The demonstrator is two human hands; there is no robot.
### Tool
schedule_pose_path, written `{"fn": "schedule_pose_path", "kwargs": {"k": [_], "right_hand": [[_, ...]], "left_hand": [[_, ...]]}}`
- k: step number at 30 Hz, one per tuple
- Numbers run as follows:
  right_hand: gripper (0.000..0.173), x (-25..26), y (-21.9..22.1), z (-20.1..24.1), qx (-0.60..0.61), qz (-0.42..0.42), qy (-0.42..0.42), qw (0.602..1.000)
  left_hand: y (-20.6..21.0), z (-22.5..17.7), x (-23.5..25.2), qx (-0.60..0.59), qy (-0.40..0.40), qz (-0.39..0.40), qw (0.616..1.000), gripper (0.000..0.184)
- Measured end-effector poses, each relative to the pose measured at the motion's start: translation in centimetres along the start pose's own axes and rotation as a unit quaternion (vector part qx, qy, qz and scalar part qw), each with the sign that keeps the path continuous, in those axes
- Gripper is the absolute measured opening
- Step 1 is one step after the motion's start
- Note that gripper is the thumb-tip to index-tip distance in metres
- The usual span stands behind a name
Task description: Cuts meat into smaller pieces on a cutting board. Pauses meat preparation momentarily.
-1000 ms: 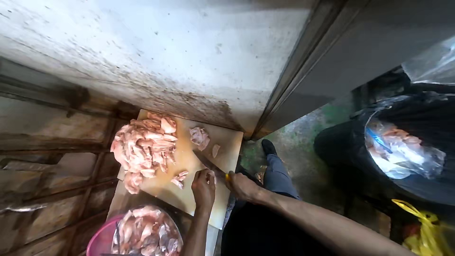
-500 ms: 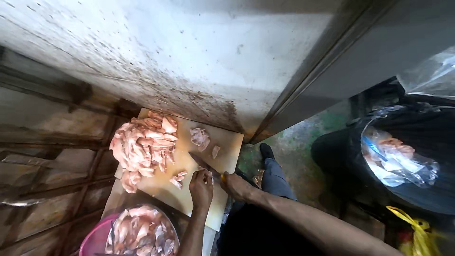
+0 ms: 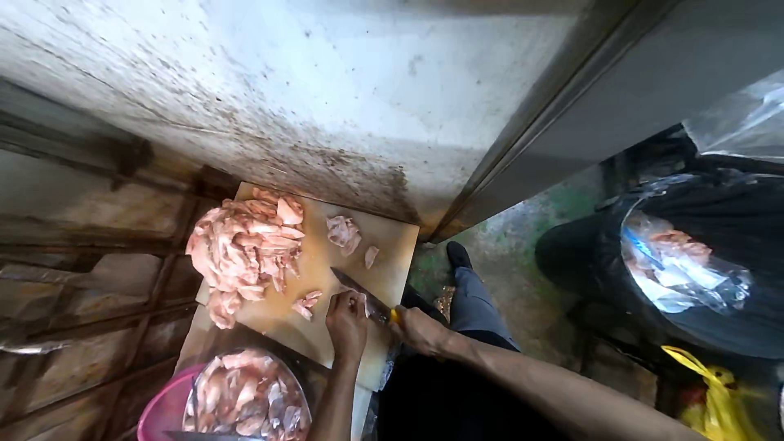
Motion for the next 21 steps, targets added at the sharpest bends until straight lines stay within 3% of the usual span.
{"fn": "schedule_pose_path", "kwargs": {"k": [4,10,15,21], "right_hand": [[0.046,-2.7,0.5,-2.7,-0.019,0.036,-0.009,0.999],[0.045,0.5,0.6,0.9,0.002,0.014,0.017,1.000],[0.049,-0.5,0.7,-0.3,-0.035,0.000,0.043,0.998],[0.050,-1.9,0.2,-0.5,-0.097,0.016,0.065,0.993]], "left_hand": [[0.0,-0.2,0.0,0.011,-0.034,0.000,0.999,0.015],[0.1,0.0,-0.5,0.025,-0.012,-0.005,1.000,0.018],[-0.1,-0.3,-0.2,0.042,-0.014,0.022,0.999,0.025],[-0.4,-0.4,0.0,0.051,-0.159,0.067,0.984,0.031]]}}
Point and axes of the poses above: each hand's wrist, its own x-axis towards the middle knuckle, its own y-axis out of the palm, z = x × y, the point moved 5 cm from there along x, towards the middle knuckle, and after that the axes turned 13 degrees about z, right-handed, at the moved point
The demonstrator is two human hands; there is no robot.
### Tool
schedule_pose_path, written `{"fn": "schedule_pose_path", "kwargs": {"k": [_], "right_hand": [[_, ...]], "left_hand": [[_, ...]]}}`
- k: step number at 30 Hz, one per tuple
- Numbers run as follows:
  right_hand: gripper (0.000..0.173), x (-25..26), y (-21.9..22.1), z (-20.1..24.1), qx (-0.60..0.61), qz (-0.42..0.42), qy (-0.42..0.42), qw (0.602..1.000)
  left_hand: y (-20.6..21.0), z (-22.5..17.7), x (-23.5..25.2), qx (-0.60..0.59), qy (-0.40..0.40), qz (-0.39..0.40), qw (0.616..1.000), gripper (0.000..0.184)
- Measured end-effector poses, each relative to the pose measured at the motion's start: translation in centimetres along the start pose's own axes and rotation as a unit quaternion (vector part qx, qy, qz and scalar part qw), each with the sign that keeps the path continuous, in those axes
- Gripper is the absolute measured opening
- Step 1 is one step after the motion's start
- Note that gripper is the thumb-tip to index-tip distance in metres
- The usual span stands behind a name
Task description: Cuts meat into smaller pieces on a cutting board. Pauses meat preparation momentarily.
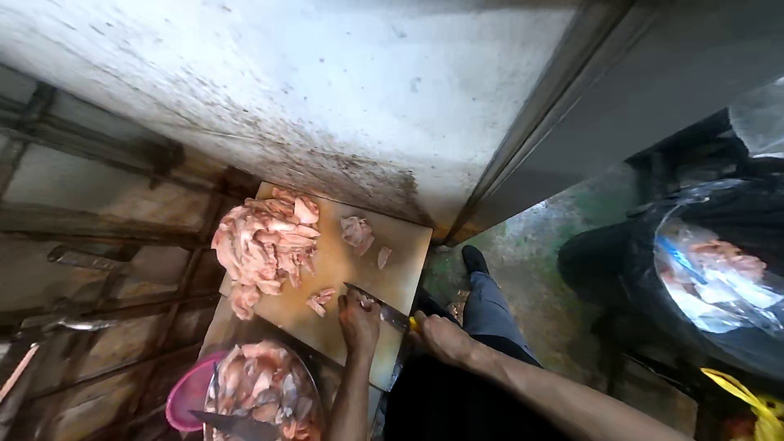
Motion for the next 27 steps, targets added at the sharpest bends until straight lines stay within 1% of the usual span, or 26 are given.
{"fn": "schedule_pose_path", "kwargs": {"k": [1,5,8,10,13,16,18,20,22,25,27], "right_hand": [[0.050,-0.3,-0.1,-0.1,-0.013,-0.001,0.005,1.000],[0.049,-1.1,-0.5,-1.2,-0.036,-0.001,0.012,0.999],[0.049,-1.6,-0.3,-2.5,-0.020,0.015,-0.012,1.000],[0.048,-2.1,-0.5,-3.3,-0.008,0.028,-0.032,0.999],[0.048,-2.8,-1.0,-4.2,0.000,0.035,-0.041,0.999],[0.048,-3.3,-1.4,-4.3,0.000,0.032,-0.038,0.999],[0.047,-3.7,-1.4,-4.0,-0.008,0.028,-0.033,0.999],[0.045,-4.1,-1.4,-3.3,-0.027,0.011,-0.029,0.999],[0.044,-4.3,-1.2,-2.4,-0.044,-0.016,-0.027,0.999],[0.042,-4.0,-1.1,-0.7,-0.065,-0.044,-0.023,0.997],[0.043,-3.4,-1.1,0.8,-0.084,-0.044,0.001,0.996]], "left_hand": [[0.1,0.2,-0.1,-0.006,-0.014,-0.005,1.000,0.031],[0.3,1.0,-0.5,-0.036,-0.027,-0.027,0.999,0.029],[0.6,1.5,-0.9,-0.056,0.003,-0.042,0.998,0.027],[0.9,2.1,-1.3,-0.083,0.034,-0.036,0.995,0.027],[1.5,3.3,-1.8,-0.113,0.069,-0.027,0.991,0.019],[2.1,4.6,-2.4,-0.171,0.077,-0.044,0.981,0.016],[2.5,5.1,-2.8,-0.216,0.076,-0.075,0.971,0.013],[2.8,5.4,-3.0,-0.254,0.064,-0.119,0.958,0.012],[3.0,5.6,-2.9,-0.282,0.036,-0.140,0.948,0.013],[2.8,5.4,-2.6,-0.281,-0.014,-0.124,0.951,0.014],[2.6,5.3,-2.3,-0.258,-0.046,-0.104,0.959,0.016]]}}
Point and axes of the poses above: each hand's wrist, its own x-axis towards the middle knuckle, its own y-axis out of the palm, z = x × y, the point moved 5 cm from there along x, towards the middle knuckle, and after that the axes turned 13 degrees about z, right-handed, at the moved point
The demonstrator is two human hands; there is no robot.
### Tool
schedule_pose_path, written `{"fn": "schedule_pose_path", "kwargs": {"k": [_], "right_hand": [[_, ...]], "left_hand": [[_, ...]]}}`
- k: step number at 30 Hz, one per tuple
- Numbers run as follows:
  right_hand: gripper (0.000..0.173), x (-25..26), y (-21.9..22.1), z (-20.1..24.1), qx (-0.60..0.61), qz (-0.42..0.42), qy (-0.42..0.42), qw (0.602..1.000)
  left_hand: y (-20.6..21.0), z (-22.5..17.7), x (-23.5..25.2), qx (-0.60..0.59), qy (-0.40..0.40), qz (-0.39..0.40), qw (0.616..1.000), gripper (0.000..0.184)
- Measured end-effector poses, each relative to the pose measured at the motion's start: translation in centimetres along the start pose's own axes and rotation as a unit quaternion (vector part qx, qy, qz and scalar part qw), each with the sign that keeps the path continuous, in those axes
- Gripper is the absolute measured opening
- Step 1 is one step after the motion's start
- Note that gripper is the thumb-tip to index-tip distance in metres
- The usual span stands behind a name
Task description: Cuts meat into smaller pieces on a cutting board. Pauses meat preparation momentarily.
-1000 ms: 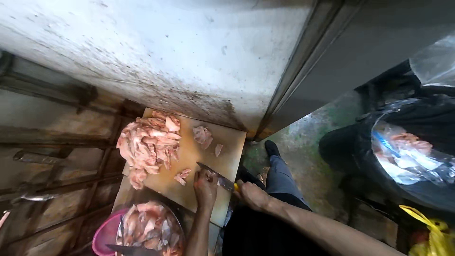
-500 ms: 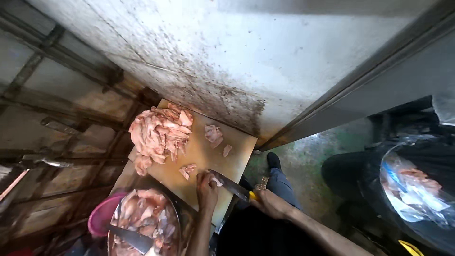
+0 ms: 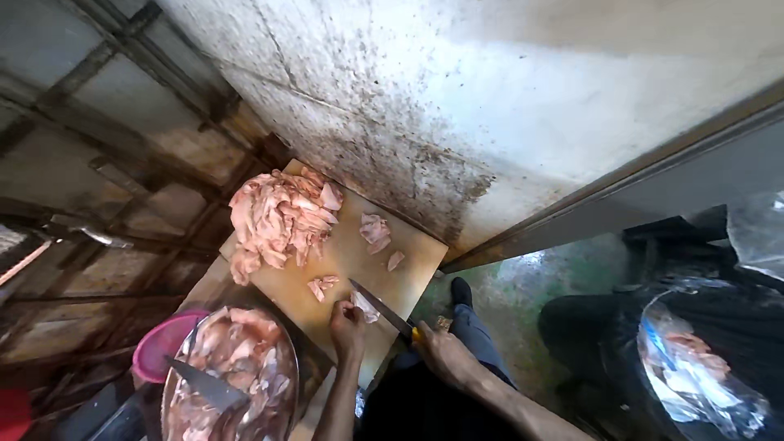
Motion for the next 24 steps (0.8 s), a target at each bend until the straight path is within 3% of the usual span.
{"fn": "schedule_pose_path", "kwargs": {"k": [6,10,17,22,24], "right_hand": [[0.044,0.8,0.9,1.4,-0.041,0.022,0.038,0.998],[0.044,-0.4,1.4,0.5,-0.062,0.039,0.041,0.996],[0.043,3.9,-0.1,4.6,-0.047,0.032,0.030,0.998],[0.045,1.2,1.5,0.9,-0.055,0.048,0.037,0.997],[0.044,1.3,1.5,1.5,-0.056,0.057,0.033,0.996]], "left_hand": [[0.5,-0.3,0.7,0.051,-0.058,0.016,0.997,0.031],[0.6,-0.8,0.4,0.056,-0.027,-0.004,0.998,0.022],[0.5,-0.6,0.4,0.070,-0.023,0.004,0.997,0.019],[0.5,-0.1,0.2,0.082,-0.046,-0.010,0.996,0.020],[0.4,-0.2,-0.3,0.087,-0.047,-0.005,0.995,0.022]]}}
Point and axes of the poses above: each hand's wrist, its own x-axis towards the middle knuckle, its own y-axis out of the palm, z = x × y, the point moved 5 cm from there along x, towards the middle knuckle, and after that the axes turned 13 degrees about z, right-handed, at the moved point
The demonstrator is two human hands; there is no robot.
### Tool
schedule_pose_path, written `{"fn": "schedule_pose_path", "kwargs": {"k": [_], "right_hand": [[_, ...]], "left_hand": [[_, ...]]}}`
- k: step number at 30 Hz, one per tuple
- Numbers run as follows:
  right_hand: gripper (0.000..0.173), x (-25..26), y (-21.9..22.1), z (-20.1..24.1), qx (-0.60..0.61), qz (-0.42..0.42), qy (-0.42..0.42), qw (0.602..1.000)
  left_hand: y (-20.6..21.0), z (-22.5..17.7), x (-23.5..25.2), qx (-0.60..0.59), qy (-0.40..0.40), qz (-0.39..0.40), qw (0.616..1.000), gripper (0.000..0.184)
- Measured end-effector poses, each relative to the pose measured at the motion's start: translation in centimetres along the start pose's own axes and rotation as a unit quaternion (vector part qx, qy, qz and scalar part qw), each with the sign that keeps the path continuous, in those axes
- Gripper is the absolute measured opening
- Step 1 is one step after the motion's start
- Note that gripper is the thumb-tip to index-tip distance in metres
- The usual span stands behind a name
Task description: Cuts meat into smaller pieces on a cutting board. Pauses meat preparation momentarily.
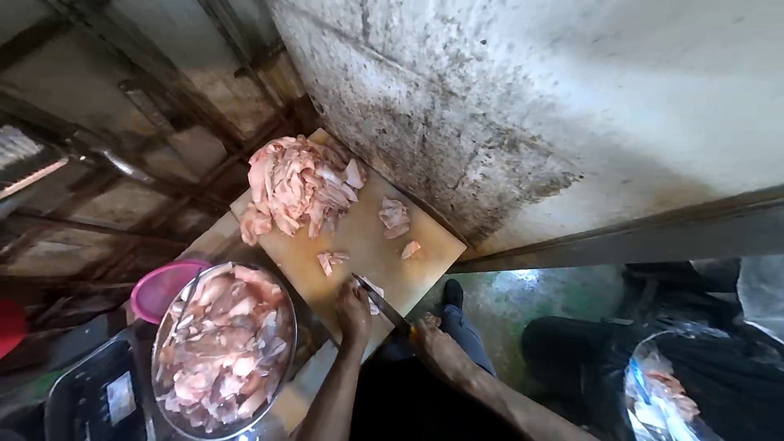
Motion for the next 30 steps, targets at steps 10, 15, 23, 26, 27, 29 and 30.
{"fn": "schedule_pose_path", "kwargs": {"k": [10,15,23,26,27,29,30], "right_hand": [[0.051,0.1,0.7,-0.8,-0.043,0.020,0.035,0.998],[0.049,-1.2,0.6,-4.0,-0.035,0.029,0.013,0.999],[0.045,-1.9,-1.5,-7.1,-0.019,0.017,-0.085,0.996],[0.046,-2.7,-2.1,-6.2,-0.037,-0.031,-0.069,0.996],[0.047,-2.6,-2.0,-5.4,-0.044,-0.040,-0.070,0.996],[0.044,-2.1,-1.7,-3.0,-0.073,-0.046,-0.069,0.994],[0.044,-1.7,-1.5,-1.6,-0.092,-0.039,-0.062,0.993]], "left_hand": [[-1.2,0.9,-0.6,0.025,-0.004,-0.020,0.999,0.020],[-0.9,3.3,-1.4,-0.067,-0.041,0.006,0.997,0.025],[-1.4,4.5,-3.0,-0.078,-0.058,0.021,0.995,0.026],[-1.5,5.1,-3.5,-0.072,-0.075,0.014,0.994,0.029],[-1.5,5.3,-3.7,-0.073,-0.068,-0.002,0.995,0.029],[-1.6,5.1,-3.9,-0.082,-0.036,-0.040,0.995,0.025],[-1.7,4.7,-4.0,-0.090,-0.016,-0.055,0.994,0.021]]}}
Point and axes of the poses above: each hand's wrist, its own x-axis towards the middle knuckle, its own y-axis out of the palm, z = x × y, the point moved 5 cm from there along x, towards the middle knuckle, and after that the axes turned 13 degrees about z, right-handed, at the moved point
